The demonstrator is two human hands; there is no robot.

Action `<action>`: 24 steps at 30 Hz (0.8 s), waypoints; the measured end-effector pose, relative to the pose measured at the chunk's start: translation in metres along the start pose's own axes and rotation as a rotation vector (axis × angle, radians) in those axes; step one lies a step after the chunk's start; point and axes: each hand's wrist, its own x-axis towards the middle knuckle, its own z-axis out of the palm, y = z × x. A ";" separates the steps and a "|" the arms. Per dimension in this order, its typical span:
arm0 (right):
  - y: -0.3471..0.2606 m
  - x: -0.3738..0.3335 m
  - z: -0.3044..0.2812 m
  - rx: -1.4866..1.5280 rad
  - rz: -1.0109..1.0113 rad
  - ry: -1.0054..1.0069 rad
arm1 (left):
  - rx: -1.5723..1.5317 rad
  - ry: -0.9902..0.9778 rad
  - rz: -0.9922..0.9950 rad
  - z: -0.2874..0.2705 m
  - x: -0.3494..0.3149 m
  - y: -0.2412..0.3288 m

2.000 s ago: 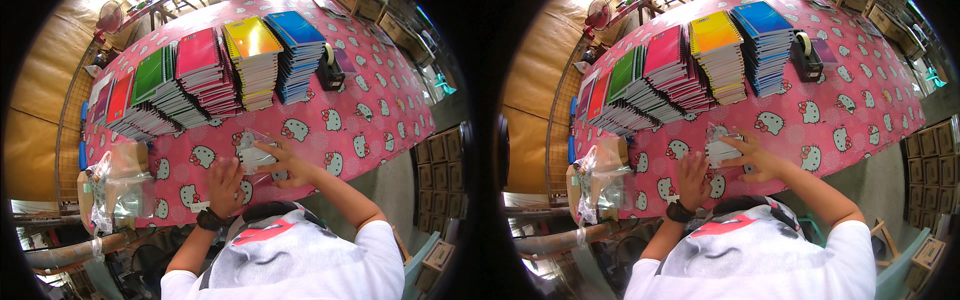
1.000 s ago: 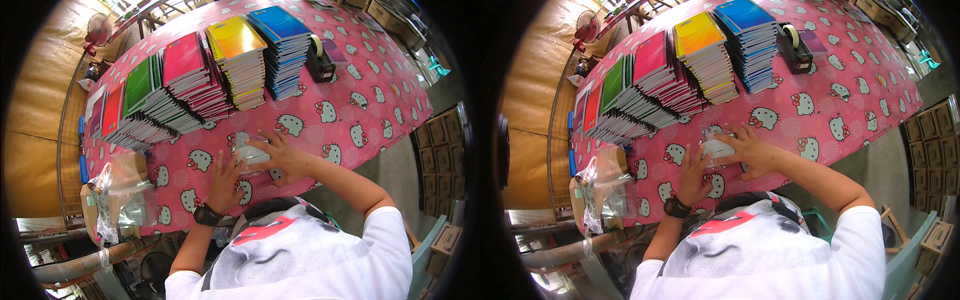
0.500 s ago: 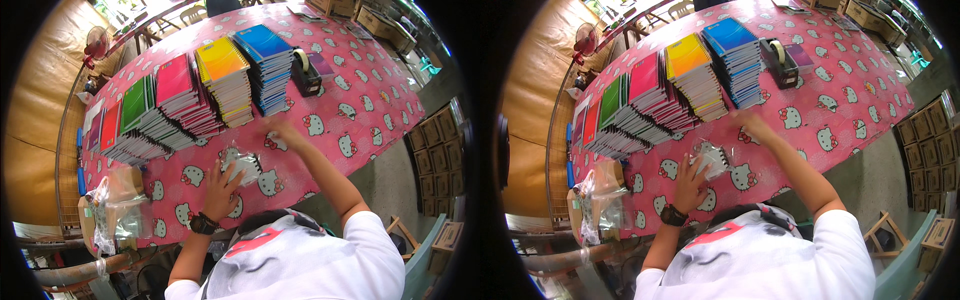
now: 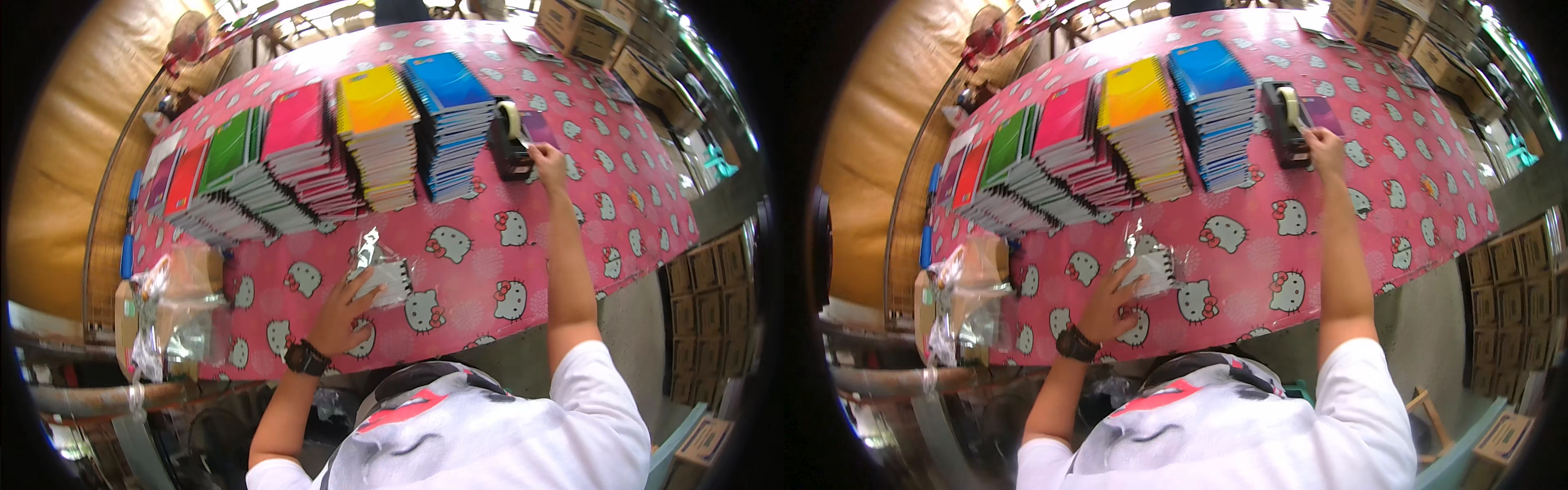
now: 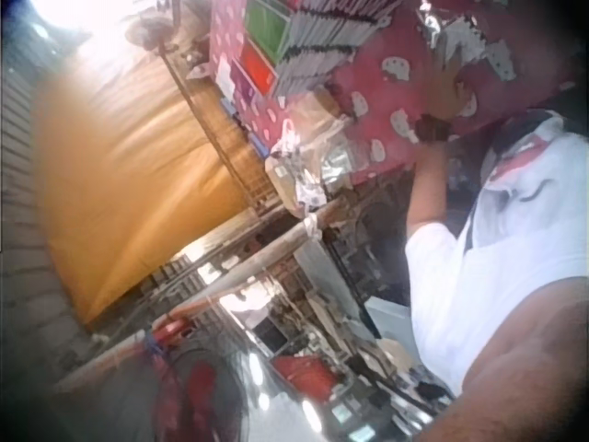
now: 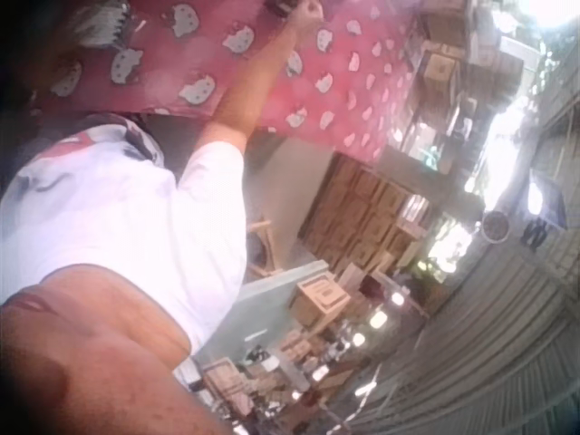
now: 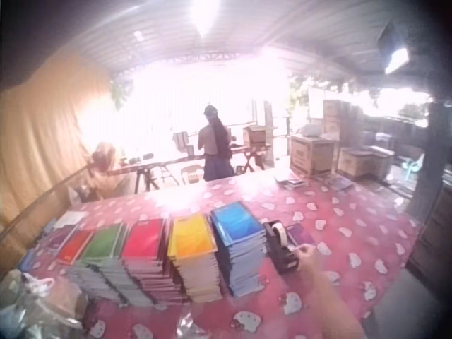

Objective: The person stacks spiral-bound notebooks on a table, then places them into clear plastic bags and seals them with a tape dispenser. The person repeats this process for several notebooks of different colors.

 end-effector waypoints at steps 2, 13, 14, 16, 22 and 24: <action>0.013 -0.030 -0.003 0.373 0.401 -0.144 | 0.016 0.019 0.002 0.000 -0.004 -0.003; -0.207 -0.163 0.046 0.157 0.244 -1.197 | 0.075 -0.054 0.079 -0.008 -0.004 -0.008; -0.210 -0.176 0.057 0.138 0.137 -1.198 | 0.089 -0.060 0.113 -0.009 0.001 -0.006; -0.220 -0.200 0.075 -0.152 -0.121 -1.108 | 0.100 -0.065 0.150 -0.013 0.004 -0.006; -0.239 -0.206 0.044 -0.855 -0.259 -0.904 | 0.130 0.009 0.144 -0.008 -0.003 -0.011; -0.206 -0.218 0.019 -0.431 -0.497 -0.790 | 0.117 0.147 0.114 0.001 0.001 -0.015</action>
